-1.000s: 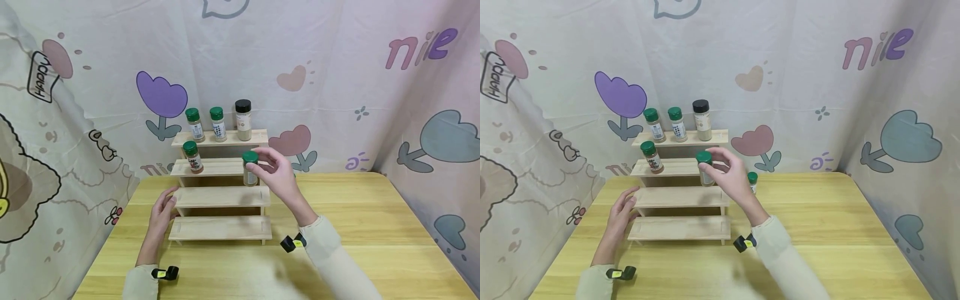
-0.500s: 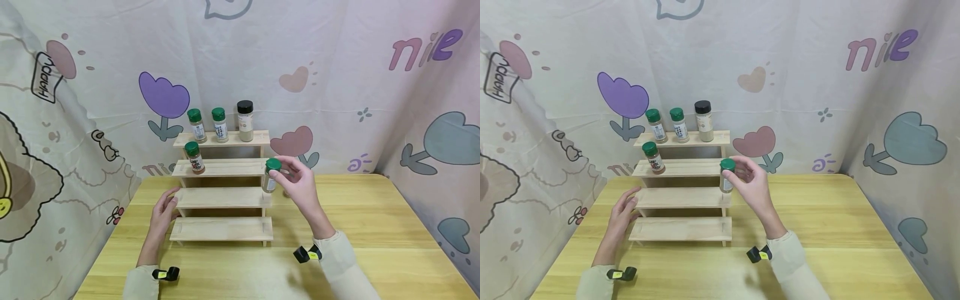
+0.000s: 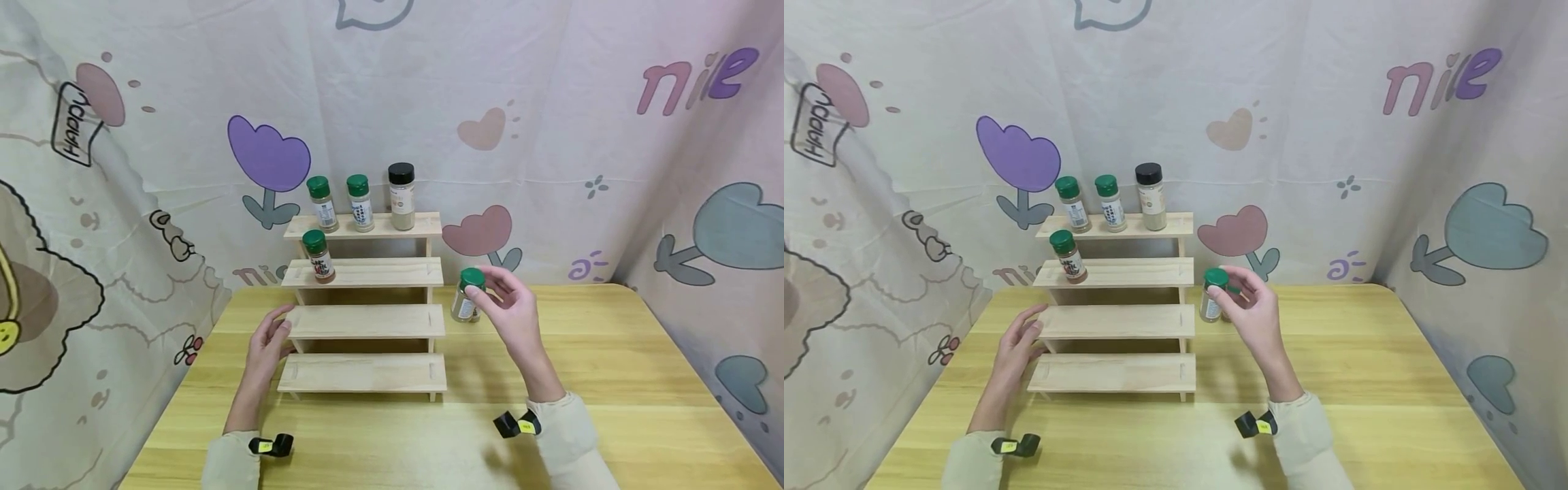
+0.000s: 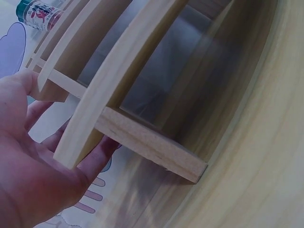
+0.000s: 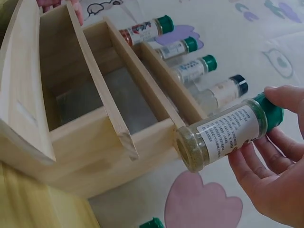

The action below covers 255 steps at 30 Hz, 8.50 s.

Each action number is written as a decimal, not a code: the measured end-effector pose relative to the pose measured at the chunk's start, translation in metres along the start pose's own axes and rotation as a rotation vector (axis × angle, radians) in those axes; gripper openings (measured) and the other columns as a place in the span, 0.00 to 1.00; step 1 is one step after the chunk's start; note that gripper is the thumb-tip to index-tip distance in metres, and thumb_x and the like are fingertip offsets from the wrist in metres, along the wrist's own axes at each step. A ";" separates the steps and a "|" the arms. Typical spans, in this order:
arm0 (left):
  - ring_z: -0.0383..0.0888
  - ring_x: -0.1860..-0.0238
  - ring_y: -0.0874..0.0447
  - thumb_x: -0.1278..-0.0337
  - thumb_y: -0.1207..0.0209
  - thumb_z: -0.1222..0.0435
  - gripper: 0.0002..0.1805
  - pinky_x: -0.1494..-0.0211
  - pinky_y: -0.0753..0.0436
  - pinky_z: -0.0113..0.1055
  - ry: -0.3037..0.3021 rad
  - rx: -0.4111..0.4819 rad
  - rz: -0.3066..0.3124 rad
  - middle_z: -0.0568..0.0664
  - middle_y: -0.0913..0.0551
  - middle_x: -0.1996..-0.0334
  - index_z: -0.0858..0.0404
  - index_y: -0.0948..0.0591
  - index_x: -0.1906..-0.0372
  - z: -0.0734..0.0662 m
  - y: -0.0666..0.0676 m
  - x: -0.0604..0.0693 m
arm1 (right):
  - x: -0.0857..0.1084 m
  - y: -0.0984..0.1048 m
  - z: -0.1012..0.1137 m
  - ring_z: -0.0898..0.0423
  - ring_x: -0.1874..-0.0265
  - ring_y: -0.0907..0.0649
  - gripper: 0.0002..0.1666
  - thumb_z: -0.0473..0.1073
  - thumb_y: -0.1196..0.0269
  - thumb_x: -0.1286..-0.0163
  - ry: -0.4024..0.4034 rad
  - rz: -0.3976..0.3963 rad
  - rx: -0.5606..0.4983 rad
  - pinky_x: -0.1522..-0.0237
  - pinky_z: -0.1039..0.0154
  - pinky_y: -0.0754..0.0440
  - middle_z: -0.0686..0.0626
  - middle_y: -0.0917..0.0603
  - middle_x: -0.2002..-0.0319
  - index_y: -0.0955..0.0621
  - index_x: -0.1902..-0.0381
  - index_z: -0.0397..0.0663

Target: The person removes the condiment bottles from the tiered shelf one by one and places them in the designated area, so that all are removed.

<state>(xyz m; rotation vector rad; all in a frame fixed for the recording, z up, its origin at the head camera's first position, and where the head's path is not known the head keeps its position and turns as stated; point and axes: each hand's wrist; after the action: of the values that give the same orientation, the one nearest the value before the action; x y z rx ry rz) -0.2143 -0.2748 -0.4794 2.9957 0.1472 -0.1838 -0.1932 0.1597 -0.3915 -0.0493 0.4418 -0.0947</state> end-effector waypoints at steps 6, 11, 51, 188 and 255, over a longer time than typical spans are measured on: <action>0.38 0.49 0.19 0.19 0.50 0.56 0.24 0.53 0.14 0.36 0.010 0.004 0.001 0.40 0.18 0.50 0.59 0.29 0.27 0.000 0.001 0.000 | -0.001 0.011 -0.005 0.53 0.47 0.16 0.23 0.32 0.29 0.33 -0.002 -0.027 0.026 0.43 0.65 0.19 0.46 0.15 0.49 0.20 0.41 0.33; 0.38 0.49 0.19 0.19 0.50 0.56 0.24 0.53 0.14 0.36 0.019 -0.003 -0.005 0.40 0.18 0.50 0.59 0.29 0.26 0.001 0.000 0.000 | -0.002 0.021 -0.011 0.55 0.48 0.16 0.24 0.34 0.29 0.32 -0.009 -0.048 0.050 0.43 0.67 0.19 0.44 0.15 0.49 0.20 0.40 0.33; 0.39 0.50 0.18 0.19 0.50 0.56 0.26 0.54 0.13 0.36 0.007 0.021 0.000 0.43 0.18 0.50 0.62 0.31 0.26 0.000 -0.001 0.001 | -0.017 0.075 -0.087 0.60 0.52 0.18 0.26 0.33 0.27 0.35 -0.168 -0.326 0.160 0.52 0.76 0.20 0.48 0.16 0.52 0.19 0.40 0.33; 0.37 0.50 0.20 0.18 0.51 0.55 0.26 0.56 0.15 0.32 0.027 0.031 -0.011 0.38 0.19 0.46 0.58 0.31 0.25 0.001 -0.003 0.000 | -0.078 -0.200 0.006 0.53 0.42 0.17 0.29 0.39 0.31 0.29 0.069 0.403 0.015 0.38 0.63 0.22 0.43 0.17 0.42 0.24 0.33 0.42; 0.38 0.49 0.19 0.18 0.51 0.54 0.26 0.54 0.14 0.34 0.006 0.016 -0.012 0.39 0.19 0.46 0.58 0.30 0.25 0.003 -0.002 0.001 | -0.043 -0.150 0.032 0.55 0.52 0.14 0.21 0.39 0.28 0.32 0.074 0.406 -0.009 0.44 0.55 0.16 0.47 0.15 0.53 0.17 0.43 0.44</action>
<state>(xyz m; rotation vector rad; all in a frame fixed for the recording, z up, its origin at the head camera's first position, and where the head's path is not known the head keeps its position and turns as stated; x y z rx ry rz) -0.2140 -0.2728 -0.4828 3.0117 0.1651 -0.1773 -0.2299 0.0155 -0.3342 0.0359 0.5185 0.3054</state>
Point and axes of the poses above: each hand's wrist, its own x-axis away from the middle knuckle, its own y-axis out of the back of the hand, z = x × y
